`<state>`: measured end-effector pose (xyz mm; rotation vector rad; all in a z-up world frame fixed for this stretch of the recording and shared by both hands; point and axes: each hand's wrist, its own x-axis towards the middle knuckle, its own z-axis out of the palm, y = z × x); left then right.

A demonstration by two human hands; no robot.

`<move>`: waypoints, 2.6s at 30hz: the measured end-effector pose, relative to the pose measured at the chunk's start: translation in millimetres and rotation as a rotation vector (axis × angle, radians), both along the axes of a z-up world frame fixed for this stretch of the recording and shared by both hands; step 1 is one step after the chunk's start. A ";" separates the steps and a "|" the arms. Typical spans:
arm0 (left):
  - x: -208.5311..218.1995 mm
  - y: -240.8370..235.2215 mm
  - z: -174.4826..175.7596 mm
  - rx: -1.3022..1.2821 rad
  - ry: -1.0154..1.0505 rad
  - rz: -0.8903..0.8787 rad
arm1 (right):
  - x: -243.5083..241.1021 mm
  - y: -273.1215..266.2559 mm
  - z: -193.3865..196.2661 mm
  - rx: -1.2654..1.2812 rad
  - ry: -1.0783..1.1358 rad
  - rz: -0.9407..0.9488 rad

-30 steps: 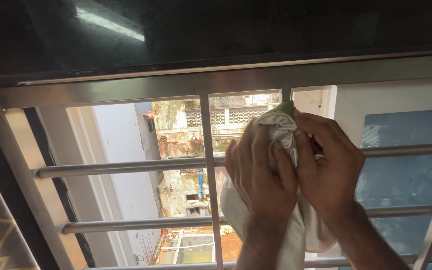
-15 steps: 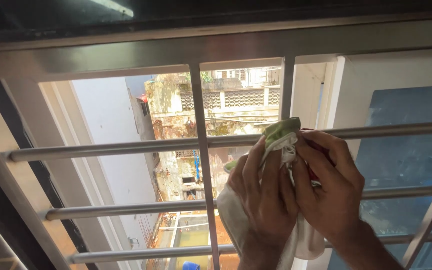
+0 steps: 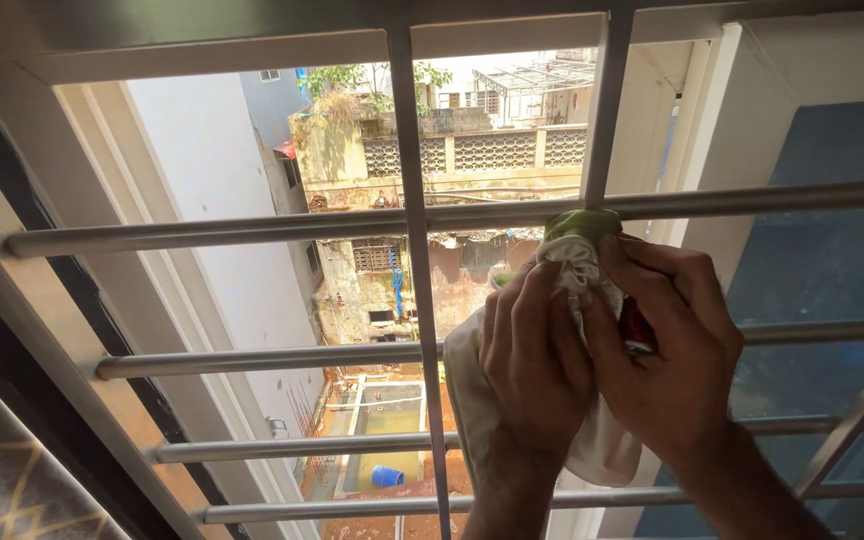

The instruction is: The person wipes the metal window grille bars with a cloth. They clean the horizontal and vertical bars systematically, moving from the lower sections to the upper frame.

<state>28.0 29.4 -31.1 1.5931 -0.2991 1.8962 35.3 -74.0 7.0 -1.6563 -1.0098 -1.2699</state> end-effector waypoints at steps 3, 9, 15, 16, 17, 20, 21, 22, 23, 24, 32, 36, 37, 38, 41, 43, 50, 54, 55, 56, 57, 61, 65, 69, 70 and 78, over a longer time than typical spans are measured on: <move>-6.3 1.7 2.9 0.010 0.050 -0.039 | -0.5 -0.3 -2.1 0.025 0.056 0.019; -18.8 0.2 11.4 -0.026 0.123 -0.125 | 0.1 -1.9 -4.0 0.051 0.143 0.072; -22.6 -2.9 12.8 -0.049 0.167 -0.126 | 2.2 -7.0 -8.4 0.092 0.310 0.233; -22.9 -3.7 11.3 -0.056 0.182 -0.107 | 2.1 -7.5 -9.7 0.095 0.329 0.263; -23.1 -4.4 9.6 -0.063 0.197 -0.089 | 1.9 -7.9 -11.1 0.097 0.348 0.293; -21.3 -6.2 3.8 -0.076 0.207 -0.124 | 4.8 -8.2 -15.7 0.125 0.382 0.352; -20.0 -7.4 0.8 -0.076 0.207 -0.123 | 5.7 -8.4 -18.5 0.125 0.382 0.353; -18.8 -8.4 -2.0 -0.083 0.198 -0.137 | 6.3 -8.3 -21.1 0.138 0.400 0.351; -17.7 -9.4 -4.8 -0.090 0.190 -0.150 | 6.9 -8.3 -23.8 0.151 0.417 0.349; -16.8 -11.3 -8.2 -0.091 0.190 -0.150 | 7.6 -9.1 -27.0 0.150 0.417 0.348; -15.4 -22.5 -34.8 -0.034 0.136 -0.006 | 5.2 -15.4 -48.8 0.128 0.462 0.175; -23.0 -25.7 -36.2 0.002 0.098 0.026 | -2.9 -18.6 -48.5 0.090 0.432 0.100; -25.2 -26.4 -36.4 0.013 0.100 0.020 | -3.3 -19.3 -48.9 0.073 0.419 0.079; -28.1 -27.3 -37.1 0.025 0.104 0.014 | -4.3 -20.3 -49.8 0.056 0.407 0.058; -33.9 -30.4 -29.5 -0.011 0.120 0.027 | -0.9 -23.7 -49.7 0.033 0.455 0.060; -35.8 -31.5 -22.7 -0.026 0.105 0.009 | -0.9 -24.6 -43.9 0.041 0.447 0.105; -44.6 -22.9 18.5 -0.287 0.350 -0.440 | -8.2 -12.9 -13.3 0.147 0.376 0.278; -41.7 -18.5 33.9 -0.215 0.257 -0.519 | -13.1 -5.6 -5.1 0.181 0.259 0.272; -40.2 -18.2 34.3 -0.206 0.231 -0.530 | -9.6 -4.0 -7.9 0.173 0.205 0.246; -38.8 -18.0 33.9 -0.199 0.207 -0.541 | -6.1 -2.4 -11.5 0.164 0.153 0.219; -37.9 -18.2 33.2 -0.199 0.207 -0.540 | -3.9 -2.1 -13.1 0.164 0.152 0.221; -40.4 -22.2 29.9 -0.295 0.301 -0.474 | -2.2 -5.2 -17.2 0.167 0.304 0.167; -37.6 -27.3 18.3 -0.233 0.245 -0.317 | 1.1 -13.7 -20.7 0.122 0.352 0.182; -36.0 -31.6 5.7 -0.233 0.254 -0.297 | 1.5 -17.3 -28.2 0.108 0.397 0.169; -36.7 -32.8 4.0 -0.229 0.227 -0.269 | 1.3 -17.9 -29.2 0.103 0.437 0.165; -33.6 -38.3 -17.5 -0.287 0.236 -0.280 | 6.4 -18.9 -50.1 0.102 0.502 0.155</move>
